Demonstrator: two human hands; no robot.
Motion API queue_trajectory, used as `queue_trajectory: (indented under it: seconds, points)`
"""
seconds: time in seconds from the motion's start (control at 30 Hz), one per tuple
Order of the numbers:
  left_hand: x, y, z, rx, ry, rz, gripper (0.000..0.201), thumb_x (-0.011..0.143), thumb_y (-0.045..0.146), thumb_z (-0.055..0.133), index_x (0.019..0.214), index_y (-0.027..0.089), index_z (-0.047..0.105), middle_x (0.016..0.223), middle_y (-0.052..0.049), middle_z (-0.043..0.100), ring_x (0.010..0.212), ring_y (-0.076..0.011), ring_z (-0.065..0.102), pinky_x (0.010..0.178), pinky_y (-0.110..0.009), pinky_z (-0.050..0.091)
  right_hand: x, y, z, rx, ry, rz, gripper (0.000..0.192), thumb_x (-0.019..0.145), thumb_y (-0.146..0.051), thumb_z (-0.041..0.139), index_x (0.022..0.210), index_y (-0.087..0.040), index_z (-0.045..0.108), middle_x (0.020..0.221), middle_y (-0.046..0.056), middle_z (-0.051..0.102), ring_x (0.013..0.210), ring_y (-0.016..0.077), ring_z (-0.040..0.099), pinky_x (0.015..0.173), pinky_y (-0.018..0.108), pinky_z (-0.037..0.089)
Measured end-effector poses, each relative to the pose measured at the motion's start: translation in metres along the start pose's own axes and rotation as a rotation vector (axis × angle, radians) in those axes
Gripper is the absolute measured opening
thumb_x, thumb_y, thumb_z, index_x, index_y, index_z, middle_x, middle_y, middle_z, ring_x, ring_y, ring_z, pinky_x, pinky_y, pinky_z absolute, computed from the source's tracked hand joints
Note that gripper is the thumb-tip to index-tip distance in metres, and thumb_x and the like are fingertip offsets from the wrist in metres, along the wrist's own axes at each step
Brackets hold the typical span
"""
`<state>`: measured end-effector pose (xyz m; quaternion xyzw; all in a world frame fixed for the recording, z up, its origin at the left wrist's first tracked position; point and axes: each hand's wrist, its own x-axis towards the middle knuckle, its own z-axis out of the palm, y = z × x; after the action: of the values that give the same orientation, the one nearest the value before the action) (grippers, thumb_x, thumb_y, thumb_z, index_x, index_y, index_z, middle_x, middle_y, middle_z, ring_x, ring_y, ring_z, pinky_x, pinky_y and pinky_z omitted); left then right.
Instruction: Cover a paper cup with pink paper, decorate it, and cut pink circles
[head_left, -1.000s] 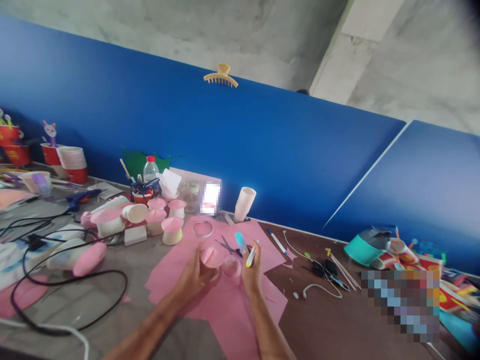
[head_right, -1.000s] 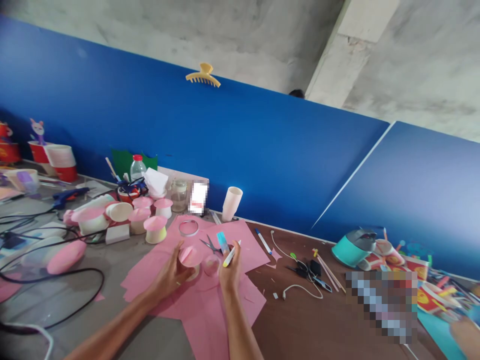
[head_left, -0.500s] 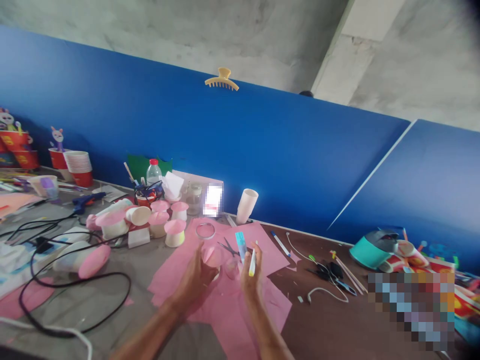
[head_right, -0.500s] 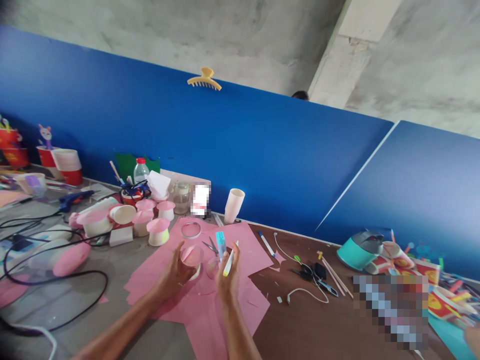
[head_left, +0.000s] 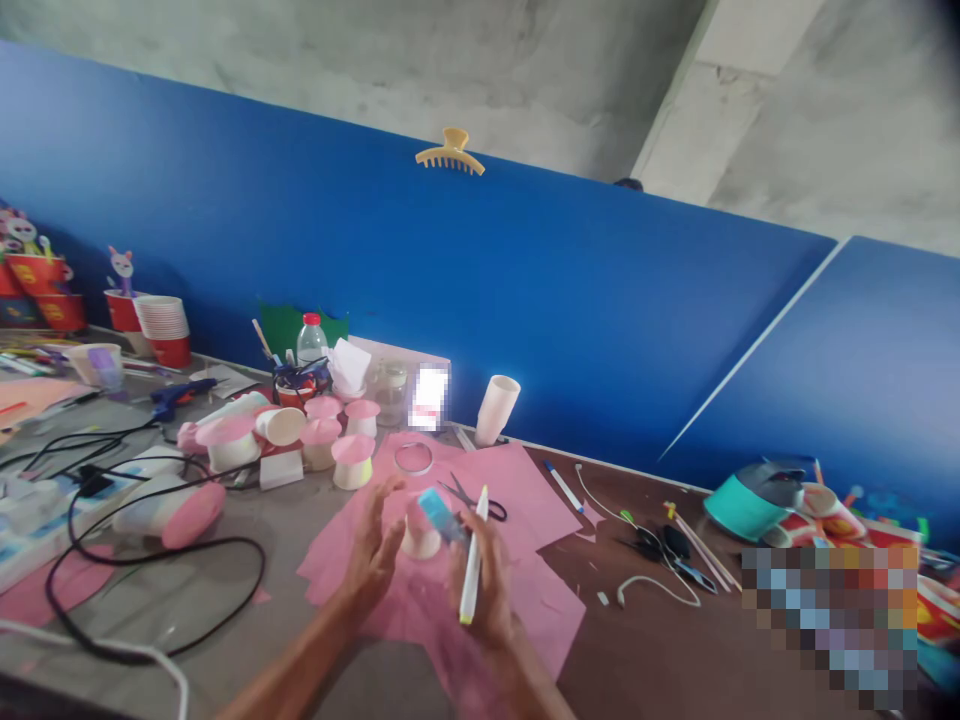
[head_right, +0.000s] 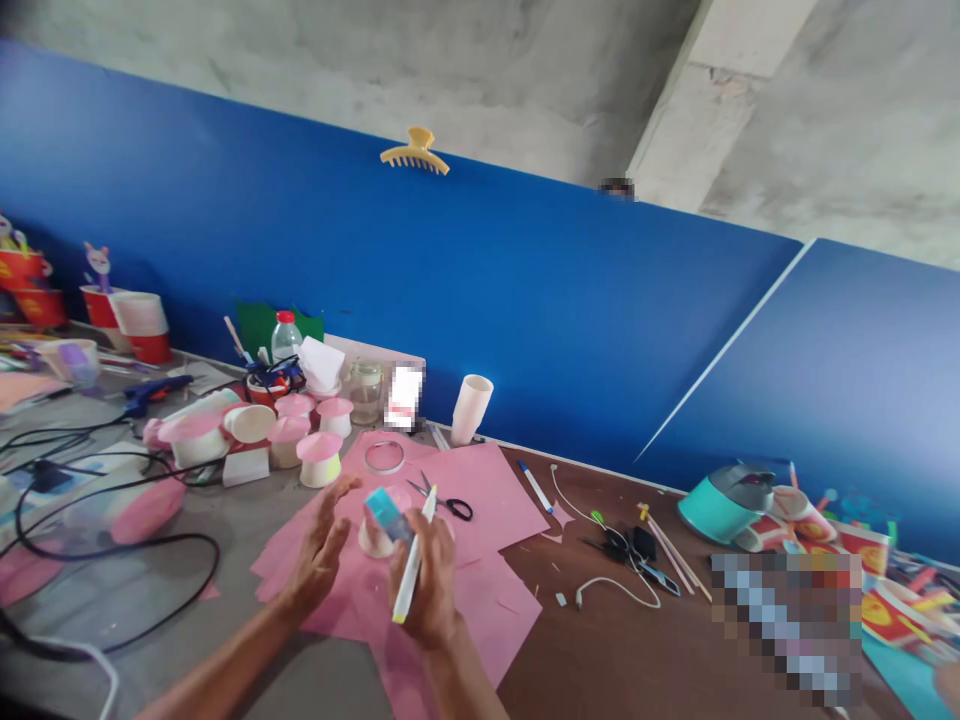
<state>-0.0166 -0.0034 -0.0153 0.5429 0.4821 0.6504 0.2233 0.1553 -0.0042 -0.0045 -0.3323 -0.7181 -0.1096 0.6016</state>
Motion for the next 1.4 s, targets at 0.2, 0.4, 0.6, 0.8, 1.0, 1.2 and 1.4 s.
queue_trajectory:
  seconds: [0.2, 0.4, 0.6, 0.8, 1.0, 1.2, 1.4]
  points:
    - [-0.003, 0.016, -0.001, -0.019, 0.002, -0.011, 0.061, 0.093, 0.074, 0.045, 0.103, 0.021, 0.072, 0.099, -0.010, 0.077, 0.093, -0.0279, 0.072, 0.085, -0.040, 0.060, 0.016, -0.020, -0.008, 0.061, -0.161, -0.176, 0.049, 0.101, -0.019, 0.053, 0.150, -0.021, 0.045, 0.102, 0.009, 0.074, 0.077, 0.0246, 0.068, 0.066, 0.041, 0.059]
    - [-0.001, 0.031, -0.001, -0.019, 0.028, 0.003, 0.054, 0.093, 0.072, 0.047, 0.079, 0.024, 0.066, 0.074, -0.004, 0.067, 0.072, -0.0220, 0.064, 0.070, -0.034, 0.056, 0.017, -0.022, -0.009, 0.122, -0.250, -0.156, 0.051, 0.101, -0.022, 0.055, 0.151, -0.027, 0.044, 0.112, 0.009, 0.076, 0.089, 0.0272, 0.071, 0.071, 0.043, 0.058]
    - [0.002, 0.036, 0.000, -0.034, 0.100, -0.003, 0.051, 0.094, 0.070, 0.048, 0.076, 0.024, 0.062, 0.071, -0.003, 0.065, 0.068, -0.0207, 0.060, 0.067, -0.033, 0.054, 0.020, -0.021, -0.010, 0.159, -0.321, -0.130, 0.036, 0.102, -0.027, 0.055, 0.137, -0.021, 0.053, 0.088, 0.005, 0.075, 0.068, 0.0236, 0.069, 0.066, 0.039, 0.054]
    - [0.007, 0.034, 0.001, -0.013, 0.132, -0.116, 0.052, 0.093, 0.071, 0.044, 0.072, 0.025, 0.057, 0.066, -0.002, 0.059, 0.060, -0.0197, 0.054, 0.060, -0.033, 0.051, 0.020, -0.022, -0.009, 0.110, -0.309, -0.153, 0.025, 0.104, -0.026, 0.051, 0.129, -0.022, 0.055, 0.082, 0.002, 0.069, 0.065, 0.0210, 0.063, 0.064, 0.036, 0.049]
    - [0.012, 0.037, 0.000, 0.063, 0.163, -0.141, 0.048, 0.091, 0.067, 0.045, 0.066, 0.027, 0.054, 0.064, -0.002, 0.057, 0.060, -0.0208, 0.053, 0.063, -0.035, 0.052, 0.025, -0.023, -0.009, 0.108, -0.336, -0.173, 0.022, 0.103, -0.025, 0.053, 0.125, -0.026, 0.056, 0.080, -0.001, 0.068, 0.064, 0.0206, 0.062, 0.063, 0.036, 0.048]
    - [0.016, 0.027, -0.007, 0.061, 0.290, -0.159, 0.043, 0.095, 0.058, 0.046, 0.069, 0.025, 0.058, 0.065, -0.002, 0.056, 0.060, -0.0198, 0.051, 0.058, -0.033, 0.048, 0.025, -0.016, -0.016, 0.165, -0.288, -0.158, 0.036, 0.100, -0.029, 0.055, 0.136, -0.023, 0.051, 0.091, 0.005, 0.072, 0.072, 0.0230, 0.067, 0.078, 0.044, 0.055]
    - [0.020, 0.020, -0.012, 0.024, 0.322, -0.185, 0.042, 0.098, 0.054, 0.044, 0.072, 0.025, 0.059, 0.066, 0.000, 0.055, 0.060, -0.0190, 0.050, 0.055, -0.031, 0.045, 0.007, 0.013, -0.004, 0.012, -0.085, 0.188, 0.031, 0.102, -0.024, 0.047, 0.131, -0.019, 0.055, 0.088, 0.006, 0.068, 0.077, 0.0230, 0.068, 0.075, 0.040, 0.058]
